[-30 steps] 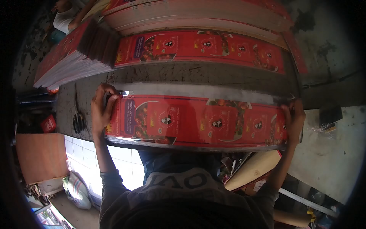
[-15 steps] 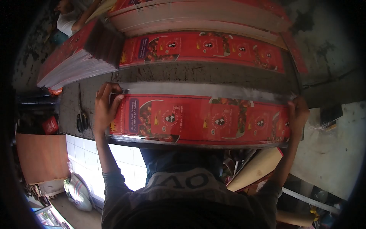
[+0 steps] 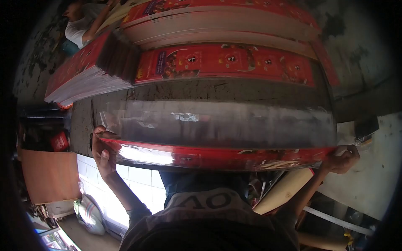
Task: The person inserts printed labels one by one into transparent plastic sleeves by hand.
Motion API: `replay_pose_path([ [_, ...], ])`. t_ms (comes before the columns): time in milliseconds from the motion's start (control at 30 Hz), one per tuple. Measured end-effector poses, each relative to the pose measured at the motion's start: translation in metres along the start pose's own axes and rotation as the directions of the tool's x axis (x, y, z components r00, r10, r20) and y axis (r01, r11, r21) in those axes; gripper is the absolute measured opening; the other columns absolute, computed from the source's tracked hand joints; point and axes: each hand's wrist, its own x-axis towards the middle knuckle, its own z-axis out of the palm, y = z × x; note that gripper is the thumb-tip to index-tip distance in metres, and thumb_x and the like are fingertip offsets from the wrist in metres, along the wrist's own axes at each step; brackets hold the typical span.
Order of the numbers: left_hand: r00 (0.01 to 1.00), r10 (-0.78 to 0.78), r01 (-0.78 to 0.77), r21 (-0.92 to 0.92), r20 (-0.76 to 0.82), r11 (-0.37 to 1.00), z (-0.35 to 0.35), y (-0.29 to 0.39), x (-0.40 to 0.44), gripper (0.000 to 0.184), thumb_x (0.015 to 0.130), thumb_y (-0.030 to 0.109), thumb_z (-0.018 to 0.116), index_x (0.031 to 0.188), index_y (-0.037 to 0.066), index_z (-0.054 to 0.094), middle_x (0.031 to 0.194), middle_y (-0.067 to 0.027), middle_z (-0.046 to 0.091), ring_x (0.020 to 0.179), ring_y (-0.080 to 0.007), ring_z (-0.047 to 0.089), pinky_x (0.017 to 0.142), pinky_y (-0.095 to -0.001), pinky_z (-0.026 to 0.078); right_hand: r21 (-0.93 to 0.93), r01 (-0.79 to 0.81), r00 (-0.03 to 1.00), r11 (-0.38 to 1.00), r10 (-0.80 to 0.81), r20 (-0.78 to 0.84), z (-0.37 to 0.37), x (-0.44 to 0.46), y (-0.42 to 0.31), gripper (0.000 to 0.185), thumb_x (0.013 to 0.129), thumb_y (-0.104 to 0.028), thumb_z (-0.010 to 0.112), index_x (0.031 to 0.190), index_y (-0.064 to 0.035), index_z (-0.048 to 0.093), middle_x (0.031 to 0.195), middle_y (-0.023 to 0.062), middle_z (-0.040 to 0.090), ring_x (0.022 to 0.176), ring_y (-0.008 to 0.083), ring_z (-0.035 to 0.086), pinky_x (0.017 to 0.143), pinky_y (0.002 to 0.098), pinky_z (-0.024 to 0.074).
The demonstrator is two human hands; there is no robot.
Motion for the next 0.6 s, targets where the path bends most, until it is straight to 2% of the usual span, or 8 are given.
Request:
replay_pose_path([
  [133, 0.999, -0.029, 0.033, -0.111, 0.036, 0.993, -0.010, -0.023, -0.011, 0.059, 0.074, 0.021, 0.073, 0.117, -0.005, 0.042, 0.100, -0.0132, 0.056, 0.086, -0.0196, 0.059, 0.068, -0.0266, 0.053, -0.087, 0.127, 0.991, 0.988, -0.122, 0.055, 0.007, 0.005, -0.017, 0.052, 0.097, -0.041, 0.023, 0.072, -0.0004, 0.046, 0.098, 0.0154, 0.056, 0.076, 0.0211, 0.048, 0.065, 0.0308, 0.0392],
  [167, 0.981, -0.013, 0.035, -0.110, 0.196, 0.993, -0.014, -0.022, -0.008, 0.057, 0.074, 0.018, 0.072, 0.116, -0.005, 0.043, 0.101, -0.0135, 0.056, 0.090, -0.0211, 0.058, 0.070, -0.0270, 0.052, -0.087, 0.126, 0.991, 0.988, -0.122, 0.055, 0.005, 0.004, -0.015, 0.052, 0.097, -0.041, 0.023, 0.072, -0.0004, 0.046, 0.098, 0.0154, 0.056, 0.076, 0.0211, 0.048, 0.065, 0.0308, 0.0392],
  [267, 0.910, -0.128, 0.129, 0.023, 0.394, 0.991, 0.008, -0.002, 0.008, 0.045, 0.073, 0.027, 0.064, 0.101, -0.008, 0.060, 0.125, -0.0287, 0.045, 0.126, -0.0442, 0.029, 0.101, -0.0524, 0.019, -0.118, 0.106, 0.986, 0.987, -0.090, 0.137, 0.004, 0.002, -0.009, 0.054, 0.096, -0.043, 0.024, 0.082, 0.0018, 0.050, 0.104, 0.0169, 0.053, 0.086, 0.0233, 0.050, 0.071, 0.0333, 0.0413],
  [367, 0.804, -0.022, -0.028, 0.075, 0.594, 0.997, 0.010, -0.007, 0.020, 0.045, 0.072, 0.034, 0.062, 0.098, -0.003, 0.064, 0.117, -0.0274, 0.052, 0.130, -0.0480, 0.018, 0.101, -0.0586, -0.009, -0.032, -0.010, 0.986, 0.999, 0.015, 0.169, 0.004, 0.001, -0.014, 0.058, 0.093, -0.049, 0.027, 0.089, 0.0048, 0.049, 0.111, 0.0187, 0.050, 0.098, 0.0281, 0.051, 0.082, 0.0380, 0.0416],
  [433, 0.687, 0.055, -0.138, 0.056, 0.724, 0.989, 0.008, -0.008, 0.023, 0.034, 0.076, 0.037, 0.060, 0.080, 0.004, 0.068, 0.112, -0.0242, 0.057, 0.132, -0.0452, 0.014, 0.100, -0.0527, -0.019, -0.023, -0.144, 0.976, 0.989, 0.146, 0.162, 0.003, 0.002, -0.023, 0.057, 0.094, -0.048, 0.026, 0.100, 0.0053, 0.047, 0.114, 0.0189, 0.049, 0.105, 0.0303, 0.049, 0.088, 0.0398, 0.0394],
  [533, 0.597, 0.099, -0.185, 0.016, 0.796, 0.983, -0.004, -0.021, 0.023, 0.037, 0.081, 0.039, 0.053, 0.067, 0.007, 0.065, 0.113, -0.0214, 0.057, 0.133, -0.0437, 0.013, 0.099, -0.0515, -0.021, 0.068, -0.437, 0.898, 0.897, 0.431, 0.093, -0.004, -0.005, -0.010, 0.053, 0.095, -0.044, 0.027, 0.105, 0.0037, 0.049, 0.114, 0.0170, 0.048, 0.104, 0.0272, 0.049, 0.087, 0.0386, 0.0395],
  [567, 0.562, 0.114, -0.199, -0.001, 0.819, 0.980, -0.007, -0.023, 0.024, 0.040, 0.083, 0.040, 0.050, 0.063, 0.008, 0.064, 0.113, -0.0204, 0.057, 0.133, -0.0432, 0.012, 0.099, -0.0511, -0.022, 0.064, -0.436, 0.898, 0.898, 0.430, 0.090, -0.009, -0.005, -0.006, 0.053, 0.095, -0.044, 0.027, 0.105, 0.0037, 0.049, 0.114, 0.0170, 0.048, 0.104, 0.0272, 0.049, 0.087, 0.0386, 0.0395],
  [600, 0.533, 0.099, -0.211, 0.019, 0.840, 0.977, -0.007, -0.023, 0.024, 0.042, 0.083, 0.040, 0.046, 0.058, 0.009, 0.060, 0.115, -0.0188, 0.056, 0.133, -0.0425, 0.011, 0.098, -0.0510, -0.024, 0.173, -0.595, 0.802, 0.785, 0.566, 0.188, -0.016, -0.005, 0.000, 0.051, 0.095, -0.042, 0.029, 0.106, 0.0031, 0.049, 0.111, 0.0151, 0.049, 0.100, 0.0246, 0.050, 0.085, 0.0365, 0.0403],
])
